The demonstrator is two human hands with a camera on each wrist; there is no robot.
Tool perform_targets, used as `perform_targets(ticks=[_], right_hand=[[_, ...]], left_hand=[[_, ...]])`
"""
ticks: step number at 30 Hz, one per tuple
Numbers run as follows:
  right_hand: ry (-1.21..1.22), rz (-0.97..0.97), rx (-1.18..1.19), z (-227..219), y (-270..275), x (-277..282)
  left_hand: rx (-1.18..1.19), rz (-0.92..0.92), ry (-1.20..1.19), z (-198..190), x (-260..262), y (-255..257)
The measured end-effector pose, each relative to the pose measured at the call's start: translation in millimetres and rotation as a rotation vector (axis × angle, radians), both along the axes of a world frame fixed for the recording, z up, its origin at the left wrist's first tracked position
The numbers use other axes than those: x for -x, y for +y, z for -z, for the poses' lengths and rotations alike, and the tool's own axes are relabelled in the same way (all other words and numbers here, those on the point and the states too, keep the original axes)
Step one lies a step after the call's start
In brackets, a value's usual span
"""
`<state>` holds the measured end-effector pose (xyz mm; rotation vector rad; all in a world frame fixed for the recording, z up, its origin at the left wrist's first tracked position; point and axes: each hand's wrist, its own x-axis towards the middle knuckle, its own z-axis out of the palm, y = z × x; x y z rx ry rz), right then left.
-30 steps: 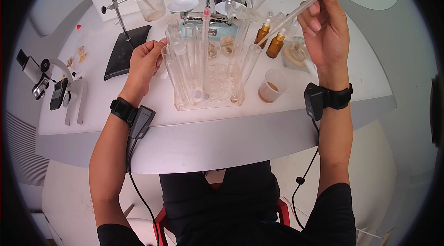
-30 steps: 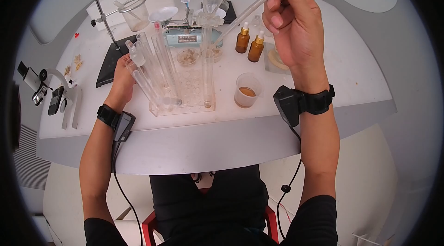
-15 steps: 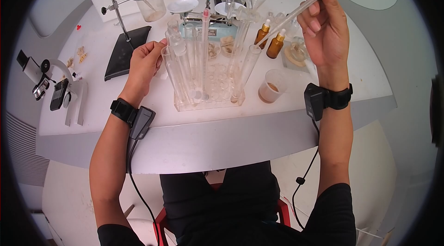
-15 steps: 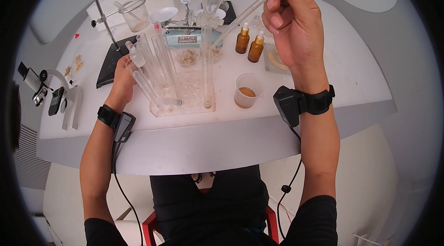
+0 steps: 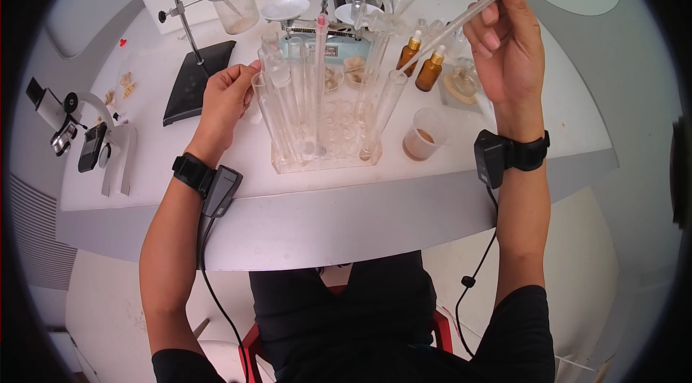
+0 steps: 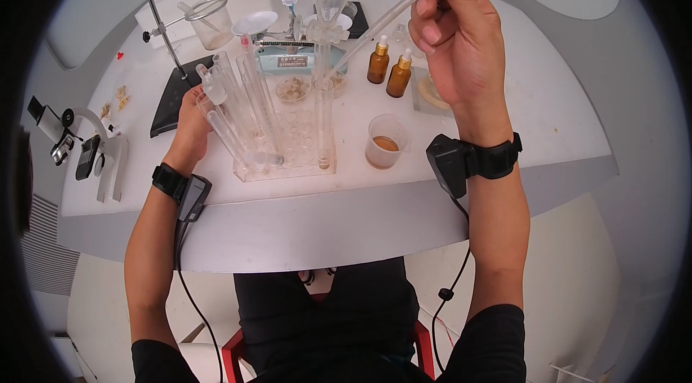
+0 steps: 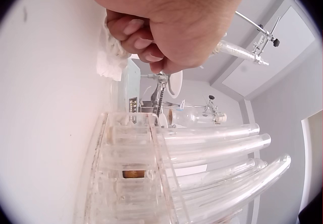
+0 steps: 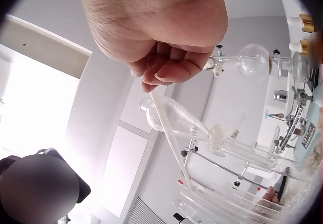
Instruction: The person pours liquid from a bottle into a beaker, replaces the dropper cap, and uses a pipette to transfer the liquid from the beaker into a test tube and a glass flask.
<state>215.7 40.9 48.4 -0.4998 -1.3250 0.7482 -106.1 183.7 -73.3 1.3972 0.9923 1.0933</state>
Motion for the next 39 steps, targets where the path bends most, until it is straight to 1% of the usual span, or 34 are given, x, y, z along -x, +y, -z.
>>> perform_targets(ticks=[5,7,11,13,18,20,24,26,27,29,30,31,33,34,35,37,39], right_hand=[[-0.007,-0.012,-0.009,0.0,0.2,0.4],[0.031,0.062,0.031,-2.5,-1.8,5.3],[0.033,0.08,0.037,-3.9,-3.1,7.0],[0.093,0.096,0.078,-7.4,-4.9,6.4],[0.139,0.156,0.038,-12.0,-9.4,-7.0],[0.091,0.263,0.054,-13.5,-11.8,-14.2],[-0.016,0.252,0.123,0.2,-18.0,-38.7],[-0.18,0.238,0.221,9.3,-21.1,-48.8],[-0.177,0.241,0.23,12.4,-22.6,-50.4],[-0.359,0.229,0.354,17.9,-26.6,-48.6],[-0.447,0.206,0.376,20.1,-26.8,-47.5],[-0.436,0.211,0.389,22.3,-25.8,-43.8],[-0.6,0.154,0.383,28.3,-23.7,-35.1],[-0.654,0.134,0.408,28.1,-23.2,-34.0],[-0.64,0.137,0.427,29.6,-23.0,-34.1],[-0.708,0.09,0.463,32.8,-20.4,-35.3],[-0.681,0.069,0.472,36.0,-18.5,-37.5]], left_hand=[[-0.011,0.011,-0.018,1.3,-0.1,0.9],[-0.002,0.009,-0.01,1.5,0.5,1.6],[-0.022,0.048,-0.026,7.1,2.1,6.3],[-0.01,0.046,-0.025,7.6,1.7,7.2],[-0.001,0.083,-0.01,-3.8,6.1,-0.3],[0.016,0.073,-0.027,-4.8,5.5,-2.9],[0.002,0.085,-0.005,-2.3,5.3,-0.3],[0.006,0.078,-0.004,-0.4,4.4,1.2],[-0.002,0.07,0.001,0.5,3.7,2.1],[-0.006,0.061,0.001,4.3,3.0,4.7],[-0.018,0.062,-0.017,7.4,5.0,8.4],[-0.028,0.064,-0.035,11.4,4.7,9.7],[-0.02,-0.014,-0.044,2.4,-0.1,-2.3],[-0.059,0.029,-0.031,9.4,5.1,5.3],[-0.096,0.073,-0.018,17.3,10.9,12.5],[-0.074,0.061,-0.035,14.0,9.5,5.9],[-0.078,0.047,0.003,10.9,9.8,4.5]])
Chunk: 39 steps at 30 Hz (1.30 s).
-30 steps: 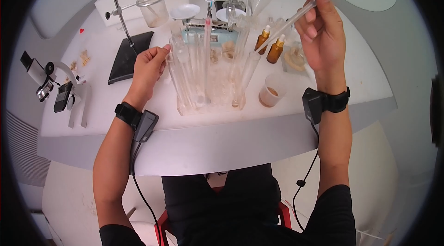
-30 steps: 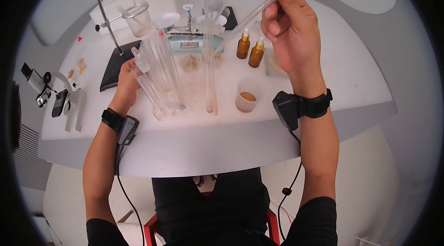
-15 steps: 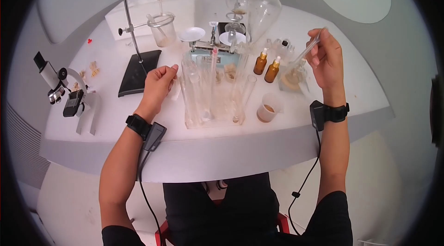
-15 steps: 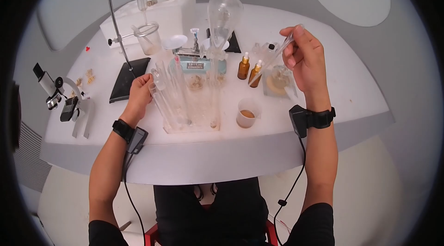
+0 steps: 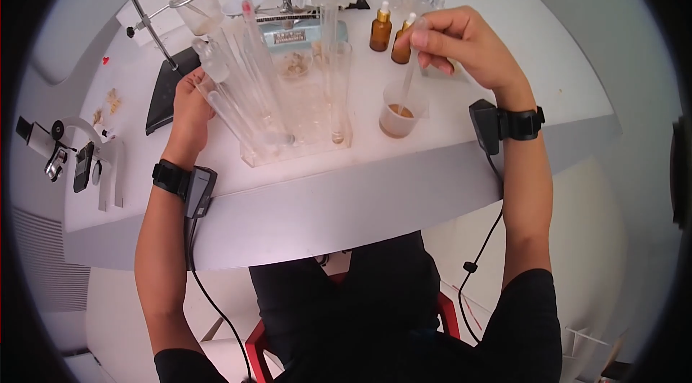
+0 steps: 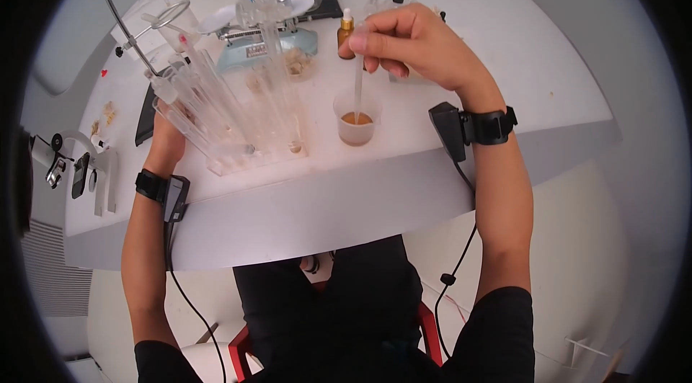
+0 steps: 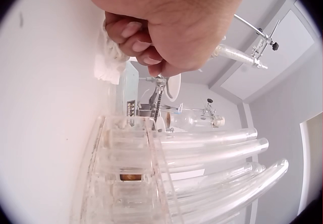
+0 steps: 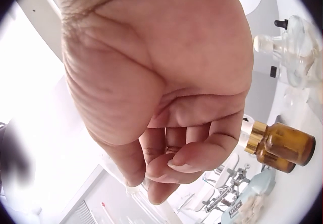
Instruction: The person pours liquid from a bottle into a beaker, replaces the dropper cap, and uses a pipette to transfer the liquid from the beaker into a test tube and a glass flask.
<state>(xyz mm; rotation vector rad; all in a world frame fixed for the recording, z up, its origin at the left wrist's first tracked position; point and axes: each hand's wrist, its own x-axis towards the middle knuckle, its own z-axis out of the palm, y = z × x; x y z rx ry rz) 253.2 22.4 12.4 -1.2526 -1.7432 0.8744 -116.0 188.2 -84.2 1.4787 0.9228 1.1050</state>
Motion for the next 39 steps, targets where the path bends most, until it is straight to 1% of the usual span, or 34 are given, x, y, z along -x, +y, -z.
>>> perform_targets(ticks=[1,3,4,6,9,13,22,24,27,34,37,39], right_hand=[[-0.012,-0.002,-0.025,2.3,0.1,0.2],[-0.025,-0.015,-0.056,4.1,1.0,0.0],[-0.021,-0.014,-0.053,4.9,1.4,0.1],[-0.022,-0.011,-0.093,6.9,2.7,0.6],[-0.029,-0.009,-0.121,10.4,3.4,1.1],[-0.081,0.001,-0.111,9.6,3.7,0.6],[-0.046,-0.016,-0.093,7.8,1.1,6.8],[-0.029,-0.023,-0.077,7.4,0.7,6.2],[-0.013,-0.022,-0.072,7.3,0.2,5.9],[0.007,-0.03,-0.071,6.4,0.3,4.3],[0.016,-0.033,-0.077,5.2,-0.6,4.9],[0.024,-0.021,-0.069,5.6,-0.6,4.3]], left_hand=[[0.006,0.004,0.01,-1.4,-0.8,-3.3],[0.004,-0.066,0.002,-6.3,-5.5,-11.8],[0.007,-0.066,0.006,-5.3,-4.2,-11.6],[-0.04,-0.016,0.057,-3.4,1.3,-8.6],[-0.042,0.021,0.046,3.0,6.9,-1.3],[-0.025,-0.013,0.039,4.8,6.5,0.3],[-0.029,-0.009,0.036,4.7,5.8,1.6],[-0.004,-0.058,0.025,1.0,0.5,-4.0],[-0.033,-0.044,0.017,3.9,1.7,-1.6],[-0.013,-0.069,0.03,8.5,5.9,4.9],[-0.019,-0.034,0.022,8.9,6.6,5.0],[-0.023,-0.061,0.004,8.6,4.2,3.3]])
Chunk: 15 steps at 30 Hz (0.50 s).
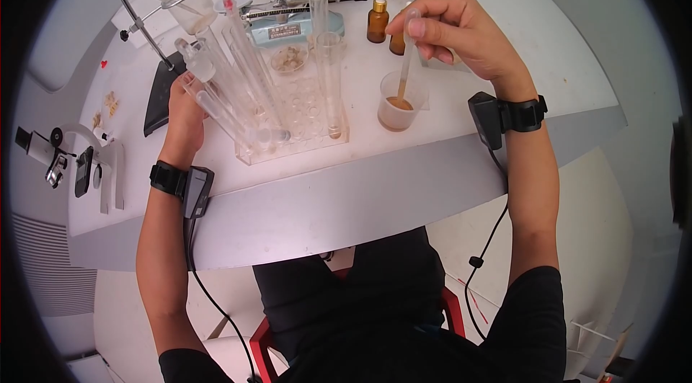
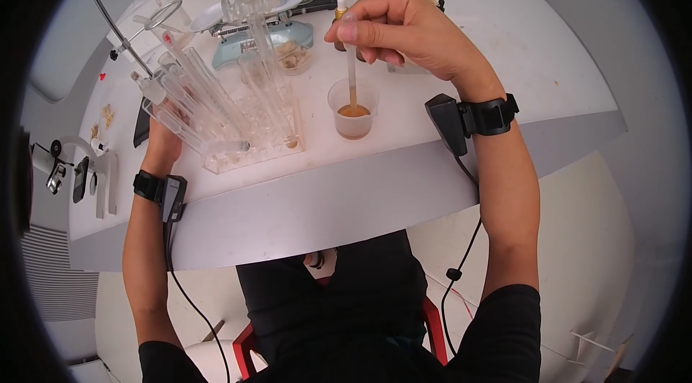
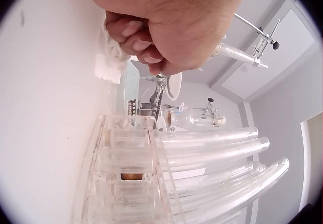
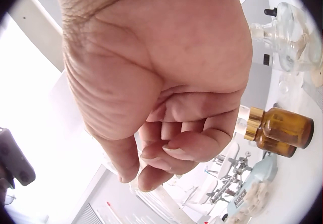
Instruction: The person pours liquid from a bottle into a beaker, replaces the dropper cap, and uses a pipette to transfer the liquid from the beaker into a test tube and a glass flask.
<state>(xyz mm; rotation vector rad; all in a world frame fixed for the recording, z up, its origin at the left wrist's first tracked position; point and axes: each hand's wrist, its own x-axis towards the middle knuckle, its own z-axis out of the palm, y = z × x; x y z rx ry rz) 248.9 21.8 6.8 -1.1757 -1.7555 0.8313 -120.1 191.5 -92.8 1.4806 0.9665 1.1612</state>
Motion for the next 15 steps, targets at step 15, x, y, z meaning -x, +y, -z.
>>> perform_targets(ticks=[15], right_hand=[[0.089,-0.061,0.007,-0.3,1.1,-4.5]], left_hand=[[0.037,0.088,0.042,-6.0,3.4,-5.7]])
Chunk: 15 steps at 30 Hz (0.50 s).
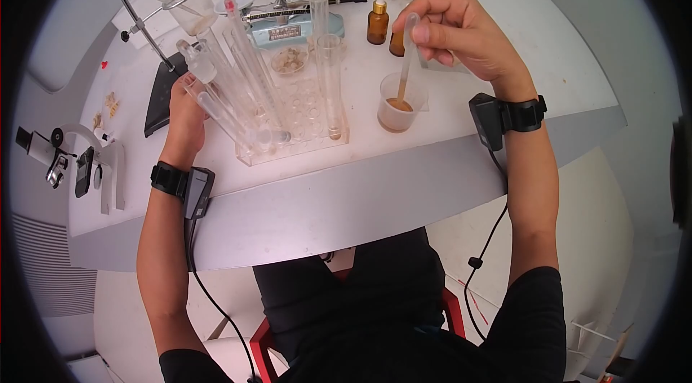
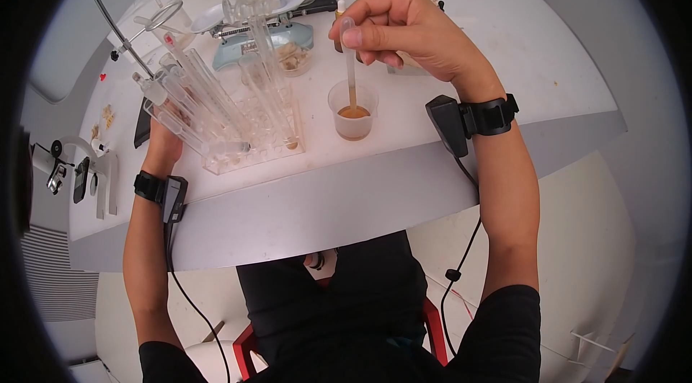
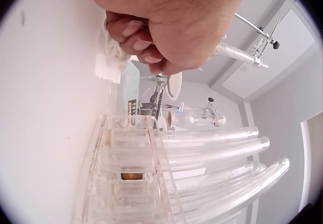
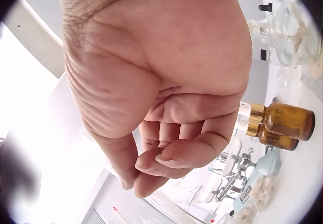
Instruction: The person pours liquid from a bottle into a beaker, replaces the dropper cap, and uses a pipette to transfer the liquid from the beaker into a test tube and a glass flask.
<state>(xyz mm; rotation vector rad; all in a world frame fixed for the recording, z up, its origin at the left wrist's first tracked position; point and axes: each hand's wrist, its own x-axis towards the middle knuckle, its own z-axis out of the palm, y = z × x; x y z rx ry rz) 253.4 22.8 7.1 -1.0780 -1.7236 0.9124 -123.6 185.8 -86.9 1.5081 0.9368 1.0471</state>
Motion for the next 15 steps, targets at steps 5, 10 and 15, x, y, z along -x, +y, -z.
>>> perform_targets(ticks=[5,10,15], right_hand=[[0.017,-0.01,0.012,0.6,1.3,-1.0],[0.032,-0.01,0.012,0.9,1.0,-0.4],[0.045,0.02,-0.017,-3.2,-1.9,0.9]], left_hand=[[0.011,-0.011,-0.005,-2.2,-2.1,-2.3],[-0.001,-0.013,-0.011,-0.9,-1.6,-1.2],[0.008,-0.025,-0.015,-1.0,-2.1,-0.6]])
